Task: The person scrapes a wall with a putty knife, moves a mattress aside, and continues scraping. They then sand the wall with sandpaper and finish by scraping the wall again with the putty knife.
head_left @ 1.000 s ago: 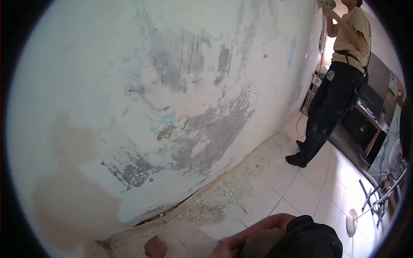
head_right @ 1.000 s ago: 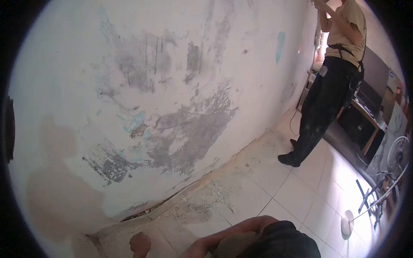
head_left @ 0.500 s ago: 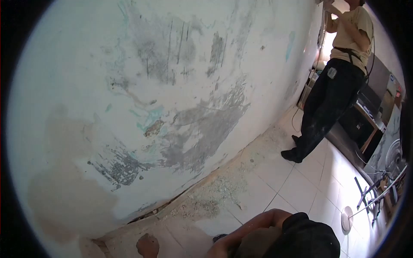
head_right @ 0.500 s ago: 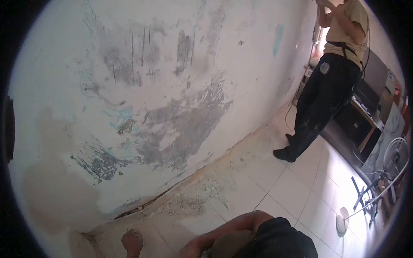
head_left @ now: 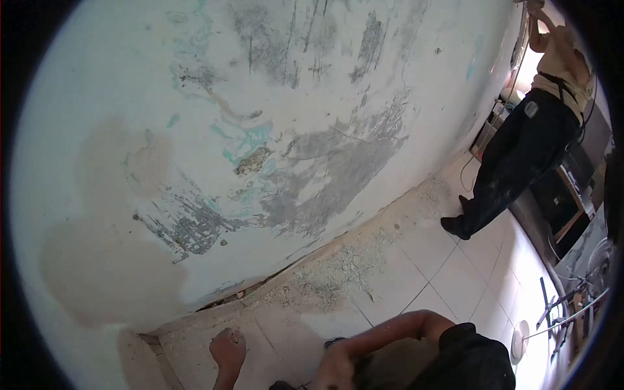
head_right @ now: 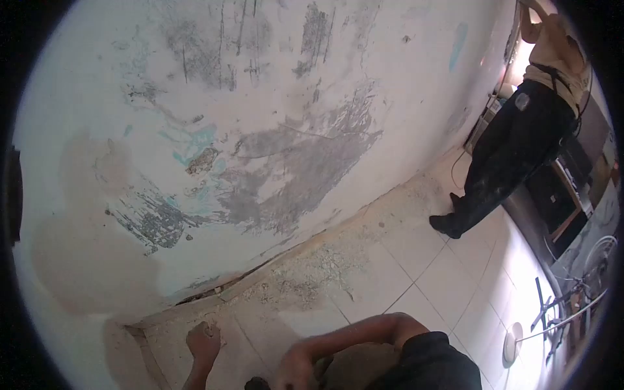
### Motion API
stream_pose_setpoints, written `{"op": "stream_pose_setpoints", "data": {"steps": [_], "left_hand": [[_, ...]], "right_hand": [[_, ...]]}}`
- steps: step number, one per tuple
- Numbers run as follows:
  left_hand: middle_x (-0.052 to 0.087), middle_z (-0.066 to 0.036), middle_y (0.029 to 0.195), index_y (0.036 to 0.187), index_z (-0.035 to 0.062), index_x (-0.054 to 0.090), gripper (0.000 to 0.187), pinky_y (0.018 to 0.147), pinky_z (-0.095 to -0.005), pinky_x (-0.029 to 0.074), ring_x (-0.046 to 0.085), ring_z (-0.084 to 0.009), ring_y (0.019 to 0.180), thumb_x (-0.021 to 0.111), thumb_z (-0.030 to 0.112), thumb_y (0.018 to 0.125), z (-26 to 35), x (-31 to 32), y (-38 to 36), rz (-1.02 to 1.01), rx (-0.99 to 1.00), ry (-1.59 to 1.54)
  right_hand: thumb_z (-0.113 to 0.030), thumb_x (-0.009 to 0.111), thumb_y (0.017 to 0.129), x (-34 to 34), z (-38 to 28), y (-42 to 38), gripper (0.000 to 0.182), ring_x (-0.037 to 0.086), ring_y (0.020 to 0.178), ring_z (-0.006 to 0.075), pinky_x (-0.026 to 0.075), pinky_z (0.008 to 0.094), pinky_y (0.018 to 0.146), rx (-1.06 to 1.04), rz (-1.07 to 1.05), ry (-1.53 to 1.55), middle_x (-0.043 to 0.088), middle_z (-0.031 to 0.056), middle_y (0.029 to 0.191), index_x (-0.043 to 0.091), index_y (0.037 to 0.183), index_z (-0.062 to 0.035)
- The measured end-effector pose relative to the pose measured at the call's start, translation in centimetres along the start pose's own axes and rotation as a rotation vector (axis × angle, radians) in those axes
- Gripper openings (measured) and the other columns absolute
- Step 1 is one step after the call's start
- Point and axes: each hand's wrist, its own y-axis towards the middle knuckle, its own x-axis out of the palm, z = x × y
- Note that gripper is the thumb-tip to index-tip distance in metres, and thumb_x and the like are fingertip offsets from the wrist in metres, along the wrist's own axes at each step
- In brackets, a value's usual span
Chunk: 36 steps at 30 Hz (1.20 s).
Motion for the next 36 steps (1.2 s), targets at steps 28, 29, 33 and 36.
{"op": "stream_pose_setpoints", "data": {"steps": [28, 29, 33, 36], "left_hand": [[0.058, -0.022, 0.064, 0.069, -0.0027, 0.059, 0.039, 0.058, -0.0442, 0.044, 0.058, -0.037, 0.059, 0.063, 0.035, 0.08, 2.7, -2.0, 0.1, -0.003, -0.119, -0.318], [0.058, -0.02, 0.063, 0.071, -0.0032, 0.06, 0.038, 0.056, -0.0418, 0.044, 0.057, -0.033, 0.056, 0.065, 0.034, 0.08, 3.1, -2.6, 0.5, 0.023, -0.168, -0.424], [0.061, -0.012, 0.059, 0.079, -0.0028, 0.066, 0.031, 0.052, -0.032, 0.042, 0.054, -0.0153, 0.05, 0.068, 0.028, 0.081, 5.8, -6.4, 0.9, 0.01, -0.224, -0.666], [0.065, -0.007, 0.063, 0.086, -0.0011, 0.069, 0.027, 0.052, -0.0275, 0.042, 0.054, -0.0081, 0.055, 0.067, 0.026, 0.085, 7.5, -7.8, 0.6, -0.042, -0.273, -0.783]], "right_hand": [[-0.037, 0.044, 0.098, -6.6, 9.0, 1.6, 0.036, 0.056, 0.09, 0.0179, 0.045, 0.0305, 0.08, -0.148, 1.18, -0.84, 0.062, 0.0064, 0.095, 0.061, 0.103, -0.0044], [-0.037, 0.043, 0.098, -6.2, 7.9, 1.3, 0.037, 0.055, 0.084, 0.017, 0.045, 0.0301, 0.078, -0.07, 1.345, -0.733, 0.06, 0.0048, 0.09, 0.058, 0.102, -0.0041], [-0.042, 0.04, 0.098, -4.5, 4.7, 1.5, 0.041, 0.056, 0.077, 0.0202, 0.046, 0.0343, 0.072, -0.037, 1.261, -0.487, 0.058, 0.0092, 0.082, 0.053, 0.099, -0.0031], [-0.041, 0.038, 0.1, -3.3, 2.9, 1.5, 0.039, 0.051, 0.064, 0.0121, 0.042, 0.0268, 0.06, -0.153, 1.082, -0.277, 0.053, 0.0046, 0.077, 0.051, 0.093, -0.0048]]}}
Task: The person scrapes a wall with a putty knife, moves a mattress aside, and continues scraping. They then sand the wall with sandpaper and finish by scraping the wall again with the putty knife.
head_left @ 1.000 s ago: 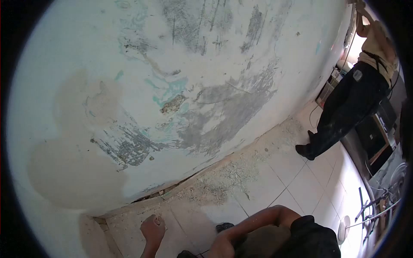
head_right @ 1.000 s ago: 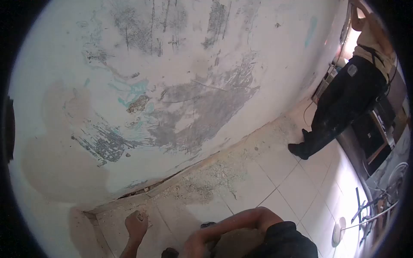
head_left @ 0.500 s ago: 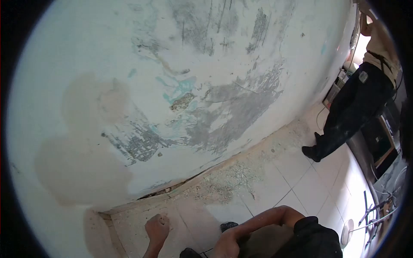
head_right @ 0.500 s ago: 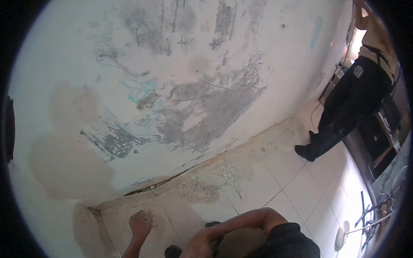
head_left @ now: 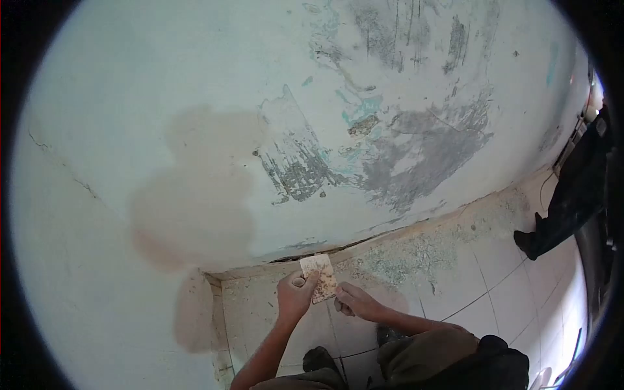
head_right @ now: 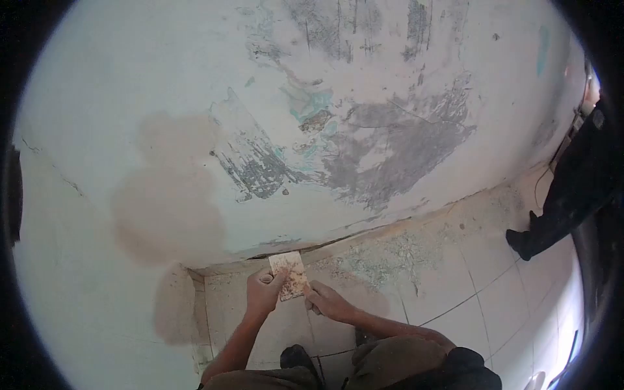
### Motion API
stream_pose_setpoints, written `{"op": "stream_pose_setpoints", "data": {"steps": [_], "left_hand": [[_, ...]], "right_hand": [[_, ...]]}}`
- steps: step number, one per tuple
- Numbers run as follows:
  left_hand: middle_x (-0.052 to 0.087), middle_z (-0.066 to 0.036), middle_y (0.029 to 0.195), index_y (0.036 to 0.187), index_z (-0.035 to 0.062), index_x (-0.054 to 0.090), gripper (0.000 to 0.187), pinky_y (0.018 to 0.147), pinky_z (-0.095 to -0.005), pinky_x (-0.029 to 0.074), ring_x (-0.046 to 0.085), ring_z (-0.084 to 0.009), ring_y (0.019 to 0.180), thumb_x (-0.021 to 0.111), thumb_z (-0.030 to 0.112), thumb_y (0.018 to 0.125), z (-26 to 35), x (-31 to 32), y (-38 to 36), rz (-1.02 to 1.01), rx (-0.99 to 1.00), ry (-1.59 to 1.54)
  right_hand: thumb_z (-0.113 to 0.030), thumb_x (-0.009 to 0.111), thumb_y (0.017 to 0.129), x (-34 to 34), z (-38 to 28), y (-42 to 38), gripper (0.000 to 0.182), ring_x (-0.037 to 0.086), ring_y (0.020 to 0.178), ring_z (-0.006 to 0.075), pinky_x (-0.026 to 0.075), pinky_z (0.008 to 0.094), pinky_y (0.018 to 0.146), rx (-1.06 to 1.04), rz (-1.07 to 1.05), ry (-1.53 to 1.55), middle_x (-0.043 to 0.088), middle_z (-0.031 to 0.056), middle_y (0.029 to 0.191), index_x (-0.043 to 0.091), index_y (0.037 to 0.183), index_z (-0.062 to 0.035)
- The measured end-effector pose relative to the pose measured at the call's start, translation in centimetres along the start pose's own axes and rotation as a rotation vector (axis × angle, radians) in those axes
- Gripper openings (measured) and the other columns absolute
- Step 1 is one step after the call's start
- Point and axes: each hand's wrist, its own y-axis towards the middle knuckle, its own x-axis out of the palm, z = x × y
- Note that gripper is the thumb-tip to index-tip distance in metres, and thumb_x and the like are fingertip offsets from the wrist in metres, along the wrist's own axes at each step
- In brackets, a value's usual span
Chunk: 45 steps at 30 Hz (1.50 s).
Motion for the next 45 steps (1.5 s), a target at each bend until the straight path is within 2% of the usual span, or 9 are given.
{"op": "stream_pose_setpoints", "data": {"steps": [2, 8, 19, 28, 30, 32, 35, 38, 45], "left_hand": [[0.065, -0.005, 0.064, 0.087, -0.0009, 0.069, 0.027, 0.053, -0.0263, 0.042, 0.054, -0.0066, 0.056, 0.066, 0.026, 0.086, 0.2, 0.3, -0.3, -0.022, -0.03, -0.048], [0.064, -0.003, 0.064, 0.089, -0.0014, 0.069, 0.03, 0.052, -0.0257, 0.042, 0.052, -0.0059, 0.056, 0.066, 0.028, 0.087, 0.5, 1.0, -1.1, -0.118, -0.056, -0.095], [0.062, -0.004, 0.062, 0.091, 0.0005, 0.069, 0.028, 0.053, -0.025, 0.042, 0.052, -0.0072, 0.055, 0.065, 0.029, 0.087, -0.7, 1.7, -0.7, -0.103, -0.008, -0.072], [0.066, -0.003, 0.073, 0.1, 0.0009, 0.066, 0.029, 0.061, -0.0262, 0.045, 0.055, -0.0075, 0.065, 0.064, 0.028, 0.088, -0.7, 1.1, -0.6, -0.272, 0.011, -0.056], [0.065, 0.0, 0.074, 0.099, 0.0006, 0.065, 0.027, 0.063, -0.0272, 0.046, 0.055, -0.0073, 0.067, 0.063, 0.026, 0.089, 1.7, 0.4, -0.4, -0.245, 0.057, -0.081], [0.065, 0.0, 0.075, 0.099, 0.0005, 0.066, 0.027, 0.063, -0.026, 0.045, 0.054, -0.0067, 0.067, 0.062, 0.025, 0.09, 3.8, -0.1, 0.4, -0.186, 0.125, -0.136], [0.061, 0.0, 0.07, 0.094, -0.001, 0.066, 0.027, 0.056, -0.0228, 0.042, 0.05, -0.0048, 0.062, 0.061, 0.025, 0.091, 7.8, -1.4, 1.1, -0.059, 0.216, -0.21], [0.055, 0.0, 0.063, 0.086, -0.0022, 0.065, 0.03, 0.051, -0.022, 0.037, 0.045, -0.0042, 0.057, 0.061, 0.027, 0.091, 11.1, -2.8, 1.7, 0.072, 0.165, -0.221], [0.051, 0.003, 0.059, 0.079, -0.0038, 0.064, 0.035, 0.05, -0.0238, 0.035, 0.041, -0.0045, 0.057, 0.061, 0.029, 0.091, 14.5, -3.7, 4.1, 0.174, 0.222, -0.134]], "right_hand": [[-0.04, 0.038, 0.1, 0.1, 0.0, 0.0, 0.038, 0.047, 0.058, 0.0084, 0.039, 0.0228, 0.053, -0.071, 0.094, 0.057, 0.052, 0.0015, 0.076, 0.051, 0.099, -0.0048], [-0.031, 0.044, 0.099, 0.6, -0.7, -0.3, 0.031, 0.049, 0.059, 0.0079, 0.041, 0.0247, 0.05, -0.139, 0.181, 0.162, 0.051, 0.0019, 0.076, 0.044, 0.113, -0.0038], [-0.026, 0.048, 0.098, 0.8, 1.0, 0.1, 0.027, 0.047, 0.052, 0.0078, 0.04, 0.025, 0.046, -0.173, 0.235, 0.176, 0.051, 0.0023, 0.072, 0.045, 0.11, -0.0025], [-0.024, 0.051, 0.096, -1.0, -0.6, 0.4, 0.03, 0.052, 0.055, 0.0096, 0.043, 0.0251, 0.048, -0.178, 0.231, 0.067, 0.055, 0.0045, 0.074, 0.047, 0.117, -0.0019], [-0.023, 0.052, 0.096, -1.6, -1.9, 0.8, 0.031, 0.055, 0.058, 0.0106, 0.045, 0.0259, 0.052, -0.229, 0.261, -0.035, 0.056, 0.0059, 0.076, 0.048, 0.118, -0.0012], [-0.02, 0.053, 0.095, -1.8, -6.4, 1.1, 0.032, 0.06, 0.071, 0.0135, 0.048, 0.0283, 0.062, -0.461, 0.363, -0.236, 0.062, 0.0098, 0.087, 0.049, 0.119, 0.0009], [-0.021, 0.054, 0.094, -0.7, -12.4, 1.7, 0.028, 0.053, 0.072, 0.011, 0.044, 0.0268, 0.063, -0.638, 0.511, -0.154, 0.059, 0.0076, 0.078, 0.053, 0.109, 0.0029], [-0.02, 0.057, 0.093, 0.5, -15.6, 2.9, 0.028, 0.053, 0.074, 0.0099, 0.044, 0.0259, 0.066, -0.84, 0.694, -0.215, 0.061, 0.0093, 0.082, 0.056, 0.109, 0.0029], [-0.016, 0.059, 0.09, 0.0, -20.1, 5.4, 0.021, 0.061, 0.074, 0.0147, 0.049, 0.0293, 0.067, -0.868, 0.78, -0.119, 0.064, 0.0161, 0.084, 0.062, 0.1, 0.0021]]}}
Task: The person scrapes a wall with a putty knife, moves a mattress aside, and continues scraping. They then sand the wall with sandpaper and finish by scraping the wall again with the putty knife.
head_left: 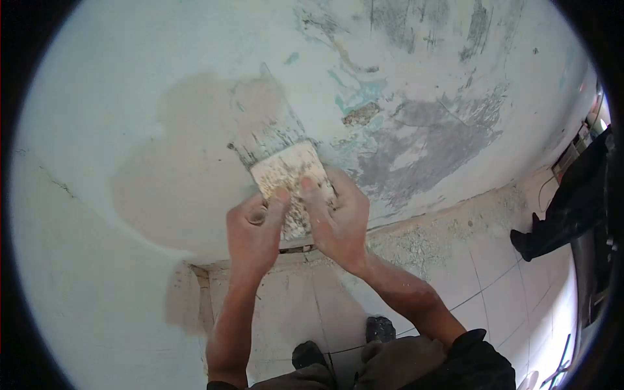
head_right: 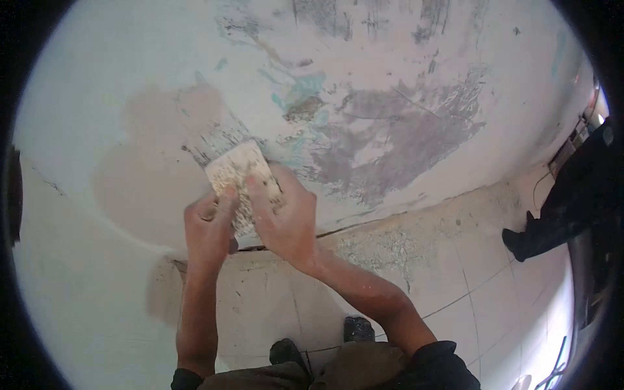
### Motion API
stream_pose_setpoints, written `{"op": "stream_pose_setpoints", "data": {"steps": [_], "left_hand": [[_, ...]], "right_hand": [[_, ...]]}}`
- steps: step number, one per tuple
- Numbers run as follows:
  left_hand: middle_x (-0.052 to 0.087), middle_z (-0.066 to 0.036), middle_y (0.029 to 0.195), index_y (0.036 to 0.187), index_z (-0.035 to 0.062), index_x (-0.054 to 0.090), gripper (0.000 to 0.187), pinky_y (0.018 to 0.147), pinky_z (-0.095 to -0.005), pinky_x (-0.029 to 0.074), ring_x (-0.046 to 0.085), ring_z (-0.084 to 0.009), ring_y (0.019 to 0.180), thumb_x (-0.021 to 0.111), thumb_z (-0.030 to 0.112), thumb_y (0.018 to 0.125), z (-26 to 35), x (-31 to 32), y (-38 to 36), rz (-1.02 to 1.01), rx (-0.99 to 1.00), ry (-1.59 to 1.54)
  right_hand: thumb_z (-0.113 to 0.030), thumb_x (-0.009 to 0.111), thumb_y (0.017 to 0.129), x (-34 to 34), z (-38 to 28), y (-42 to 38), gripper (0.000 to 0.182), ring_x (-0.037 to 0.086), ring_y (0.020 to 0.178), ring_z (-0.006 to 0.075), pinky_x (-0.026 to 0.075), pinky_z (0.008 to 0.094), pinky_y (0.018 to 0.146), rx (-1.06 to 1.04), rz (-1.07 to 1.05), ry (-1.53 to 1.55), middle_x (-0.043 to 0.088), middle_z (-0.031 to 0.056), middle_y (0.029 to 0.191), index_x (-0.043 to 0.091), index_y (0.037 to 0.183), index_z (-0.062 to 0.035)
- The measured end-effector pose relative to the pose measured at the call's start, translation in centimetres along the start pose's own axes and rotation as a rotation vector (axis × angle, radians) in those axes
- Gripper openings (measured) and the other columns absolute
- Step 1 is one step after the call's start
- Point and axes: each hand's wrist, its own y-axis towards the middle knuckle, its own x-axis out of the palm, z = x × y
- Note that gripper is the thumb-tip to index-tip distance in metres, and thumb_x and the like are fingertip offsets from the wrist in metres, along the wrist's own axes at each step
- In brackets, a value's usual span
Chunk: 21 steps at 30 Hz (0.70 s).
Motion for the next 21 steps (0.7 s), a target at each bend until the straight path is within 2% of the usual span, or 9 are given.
{"op": "stream_pose_setpoints", "data": {"steps": [2, 5, 9, 12, 14, 15, 16, 18, 21], "left_hand": [[0.051, 0.004, 0.059, 0.079, -0.0046, 0.064, 0.036, 0.05, -0.0241, 0.036, 0.041, -0.0045, 0.058, 0.061, 0.029, 0.09, 0.3, 0.2, 0.3, -0.001, 0.074, -0.013], [0.055, 0.002, 0.063, 0.082, -0.005, 0.065, 0.035, 0.054, -0.0241, 0.038, 0.043, -0.0047, 0.061, 0.062, 0.028, 0.09, 1.8, 0.3, 1.0, 0.041, 0.053, -0.068], [0.055, 0.002, 0.065, 0.083, -0.0048, 0.066, 0.033, 0.055, -0.024, 0.039, 0.044, -0.0046, 0.062, 0.061, 0.027, 0.091, 2.0, 0.4, 0.3, 0.035, 0.07, -0.098], [0.054, 0.002, 0.062, 0.08, -0.0044, 0.065, 0.033, 0.054, -0.0246, 0.038, 0.043, -0.0046, 0.061, 0.06, 0.026, 0.091, 0.5, 0.2, 0.3, 0.073, 0.095, -0.011], [0.052, 0.003, 0.059, 0.078, -0.0037, 0.063, 0.034, 0.05, -0.024, 0.035, 0.041, -0.0038, 0.057, 0.06, 0.027, 0.092, 2.4, -0.2, 1.3, 0.086, 0.104, -0.074], [0.051, 0.003, 0.057, 0.076, -0.0029, 0.062, 0.034, 0.046, -0.023, 0.031, 0.039, -0.0029, 0.053, 0.061, 0.027, 0.091, 4.4, -0.5, 1.3, 0.084, 0.09, -0.158], [0.052, 0.003, 0.057, 0.076, -0.0029, 0.063, 0.034, 0.045, -0.0225, 0.03, 0.039, -0.0023, 0.052, 0.061, 0.028, 0.091, 5.8, -1.0, 1.3, 0.045, 0.002, -0.177], [0.051, 0.003, 0.057, 0.077, -0.0027, 0.065, 0.034, 0.045, -0.0225, 0.032, 0.041, -0.0018, 0.052, 0.062, 0.028, 0.091, 5.7, -0.6, 1.1, 0.066, 0.111, -0.217], [0.052, 0.002, 0.056, 0.079, -0.0023, 0.066, 0.031, 0.046, -0.0222, 0.035, 0.044, -0.002, 0.053, 0.062, 0.026, 0.09, 2.7, 0.3, 0.2, 0.105, 0.207, -0.072]], "right_hand": [[-0.016, 0.061, 0.089, 0.2, 1.2, -0.3, 0.02, 0.059, 0.07, 0.0132, 0.048, 0.0294, 0.063, -0.044, 0.081, 0.031, 0.064, 0.0149, 0.079, 0.063, 0.096, 0.0021], [-0.016, 0.06, 0.089, 0.4, -0.6, 1.7, 0.02, 0.059, 0.069, 0.0124, 0.047, 0.0294, 0.062, -0.112, 0.058, -0.028, 0.064, 0.0144, 0.077, 0.063, 0.096, 0.0026], [-0.016, 0.06, 0.089, 0.2, -1.1, 1.1, 0.02, 0.059, 0.068, 0.0132, 0.047, 0.0297, 0.061, 0.038, 0.025, 0.009, 0.064, 0.0152, 0.077, 0.063, 0.095, 0.003], [-0.016, 0.059, 0.088, 0.8, -0.1, 0.7, 0.02, 0.058, 0.066, 0.0135, 0.047, 0.0301, 0.061, -0.072, 0.052, -0.028, 0.063, 0.0164, 0.075, 0.063, 0.092, 0.0037], [-0.016, 0.06, 0.087, 1.1, -2.2, 2.8, 0.021, 0.055, 0.064, 0.013, 0.047, 0.0306, 0.059, -0.152, 0.056, -0.095, 0.061, 0.0169, 0.071, 0.062, 0.088, 0.0042], [-0.017, 0.06, 0.087, 1.0, -3.0, 3.8, 0.022, 0.055, 0.063, 0.0122, 0.046, 0.0307, 0.058, -0.112, 0.01, -0.073, 0.061, 0.017, 0.069, 0.062, 0.088, 0.0049], [-0.017, 0.06, 0.087, 0.8, -3.6, 3.5, 0.022, 0.055, 0.063, 0.0122, 0.046, 0.0307, 0.058, -0.098, 0.005, -0.078, 0.061, 0.017, 0.069, 0.062, 0.088, 0.0049], [-0.017, 0.06, 0.087, 0.7, -4.5, 3.7, 0.022, 0.053, 0.062, 0.0112, 0.045, 0.0302, 0.057, -0.013, 0.014, -0.05, 0.06, 0.0155, 0.066, 0.061, 0.087, 0.005], [-0.017, 0.06, 0.087, 0.8, -2.3, 1.8, 0.022, 0.052, 0.062, 0.0114, 0.044, 0.0289, 0.055, -0.079, 0.055, 0.038, 0.06, 0.0134, 0.067, 0.062, 0.086, 0.0044]]}}
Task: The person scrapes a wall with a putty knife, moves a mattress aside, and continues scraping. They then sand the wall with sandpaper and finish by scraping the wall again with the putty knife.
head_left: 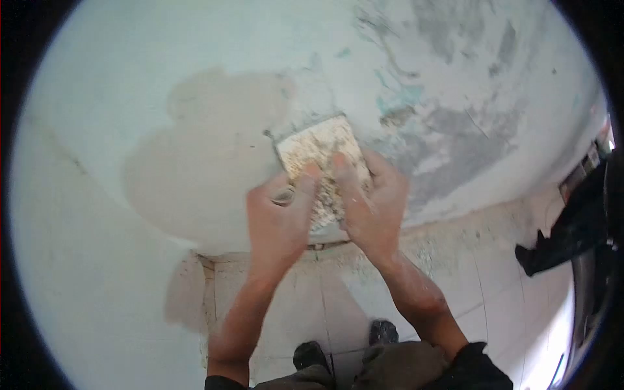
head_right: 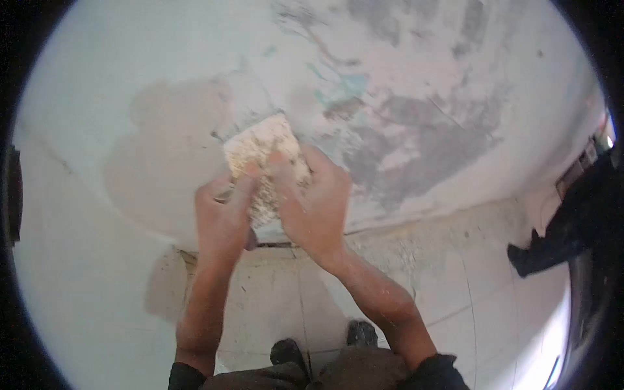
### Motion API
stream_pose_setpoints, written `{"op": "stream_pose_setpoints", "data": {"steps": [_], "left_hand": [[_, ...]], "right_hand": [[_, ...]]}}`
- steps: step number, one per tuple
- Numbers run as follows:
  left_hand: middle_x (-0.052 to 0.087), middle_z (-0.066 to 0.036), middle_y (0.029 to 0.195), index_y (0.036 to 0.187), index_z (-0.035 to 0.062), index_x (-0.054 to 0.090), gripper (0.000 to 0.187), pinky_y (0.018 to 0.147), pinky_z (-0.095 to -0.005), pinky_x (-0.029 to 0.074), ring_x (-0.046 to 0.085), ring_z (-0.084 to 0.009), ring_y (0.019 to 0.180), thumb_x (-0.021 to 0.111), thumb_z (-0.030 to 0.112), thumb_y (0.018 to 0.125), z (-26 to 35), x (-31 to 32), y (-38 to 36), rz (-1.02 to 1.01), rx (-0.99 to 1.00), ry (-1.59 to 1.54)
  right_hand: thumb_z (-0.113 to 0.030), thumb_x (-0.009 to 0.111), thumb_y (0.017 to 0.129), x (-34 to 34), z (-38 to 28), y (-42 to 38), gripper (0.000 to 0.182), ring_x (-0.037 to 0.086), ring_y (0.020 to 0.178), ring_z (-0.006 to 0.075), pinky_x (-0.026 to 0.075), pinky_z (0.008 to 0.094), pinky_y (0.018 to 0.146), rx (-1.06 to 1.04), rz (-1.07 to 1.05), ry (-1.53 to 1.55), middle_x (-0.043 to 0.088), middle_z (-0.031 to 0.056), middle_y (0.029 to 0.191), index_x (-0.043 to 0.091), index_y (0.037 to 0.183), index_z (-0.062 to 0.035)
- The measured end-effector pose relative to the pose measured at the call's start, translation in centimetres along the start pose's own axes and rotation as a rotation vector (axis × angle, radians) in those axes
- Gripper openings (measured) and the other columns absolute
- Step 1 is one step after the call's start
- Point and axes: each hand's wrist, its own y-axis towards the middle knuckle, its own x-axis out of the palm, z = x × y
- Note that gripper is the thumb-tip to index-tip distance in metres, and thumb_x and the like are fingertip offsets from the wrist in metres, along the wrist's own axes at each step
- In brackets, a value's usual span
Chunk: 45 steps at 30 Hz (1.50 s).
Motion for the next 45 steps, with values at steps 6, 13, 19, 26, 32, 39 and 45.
{"op": "stream_pose_setpoints", "data": {"steps": [6, 13, 19, 26, 32, 39, 45], "left_hand": [[0.054, -0.003, 0.052, 0.069, -0.0049, 0.063, 0.033, 0.045, -0.0314, 0.04, 0.047, -0.0093, 0.048, 0.058, 0.021, 0.089, 2.2, -0.6, 2.5, -0.111, -0.018, -0.29], [0.061, -0.022, 0.065, 0.077, -0.0072, 0.063, 0.056, 0.058, -0.0409, 0.045, 0.059, -0.0273, 0.057, 0.056, 0.047, 0.088, -9.9, -2.2, -6.3, 0.285, -0.074, 0.164], [0.063, -0.019, 0.077, 0.095, -0.0025, 0.061, 0.057, 0.07, -0.0408, 0.048, 0.063, -0.0287, 0.075, 0.052, 0.053, 0.088, -15.8, -8.3, -25.4, 0.551, -0.992, 0.445], [0.064, -0.016, 0.083, 0.103, 0.0049, 0.059, 0.041, 0.071, -0.0411, 0.047, 0.063, -0.033, 0.078, 0.057, 0.042, 0.085, -3.9, -11.8, -42.2, 0.421, -1.19, 0.31], [0.066, -0.015, 0.085, 0.1, 0.0042, 0.061, 0.036, 0.068, -0.0421, 0.049, 0.064, -0.031, 0.081, 0.062, 0.033, 0.077, 5.6, -0.5, -49.6, 0.696, -1.495, 0.297], [0.067, -0.016, 0.089, 0.11, 0.0009, 0.062, 0.043, 0.075, -0.0381, 0.051, 0.065, -0.0297, 0.083, 0.064, 0.026, 0.075, 0.4, 4.7, -60.2, 1.176, -1.4, 0.147], [0.064, -0.017, 0.095, 0.098, 0.0077, 0.067, 0.024, 0.076, -0.0429, 0.051, 0.063, -0.0353, 0.088, 0.062, 0.02, 0.077, -1.6, 9.0, -70.9, 1.678, -1.571, 0.494]], "right_hand": [[-0.016, 0.063, 0.083, -0.9, -1.2, 1.0, 0.036, 0.058, 0.096, 0.0294, 0.046, 0.0385, 0.083, -0.193, -0.021, -0.695, 0.061, 0.0186, 0.104, 0.061, 0.117, -0.0032], [-0.033, 0.05, 0.096, 1.7, 5.5, -9.9, 0.046, 0.06, 0.076, 0.0182, 0.048, 0.0293, 0.057, 0.352, -0.207, -0.225, 0.061, 0.014, 0.093, 0.053, 0.118, 0.0073], [-0.021, 0.058, 0.091, 5.5, 11.7, -22.6, 0.029, 0.05, 0.063, 0.0103, 0.037, 0.0232, 0.051, 0.78, -0.967, 0.302, 0.058, 0.0061, 0.085, 0.056, 0.107, 0.0029], [-0.012, 0.055, 0.09, 9.9, 12.2, -25.4, 0.035, 0.057, 0.078, 0.017, 0.045, 0.0283, 0.059, 0.021, -1.104, 0.146, 0.057, 0.0091, 0.102, 0.055, 0.123, -0.0021], [-0.018, 0.062, 0.088, 8.5, 12.5, -25.8, 0.038, 0.059, 0.096, 0.021, 0.049, 0.0323, 0.069, 0.85, -1.407, 0.187, 0.059, 0.0117, 0.111, 0.058, 0.121, -0.0001], [-0.016, 0.06, 0.088, 0.4, 12.9, -34.3, 0.033, 0.059, 0.088, 0.0203, 0.047, 0.0317, 0.072, 0.285, -1.806, 0.299, 0.061, 0.0136, 0.1, 0.059, 0.116, 0.0029], [-0.007, 0.05, 0.09, 4.9, 6.6, -35.2, 0.028, 0.055, 0.109, 0.0315, 0.043, 0.0394, 0.093, 0.322, -1.86, -0.182, 0.057, 0.0219, 0.118, 0.057, 0.115, 0.0032]]}}
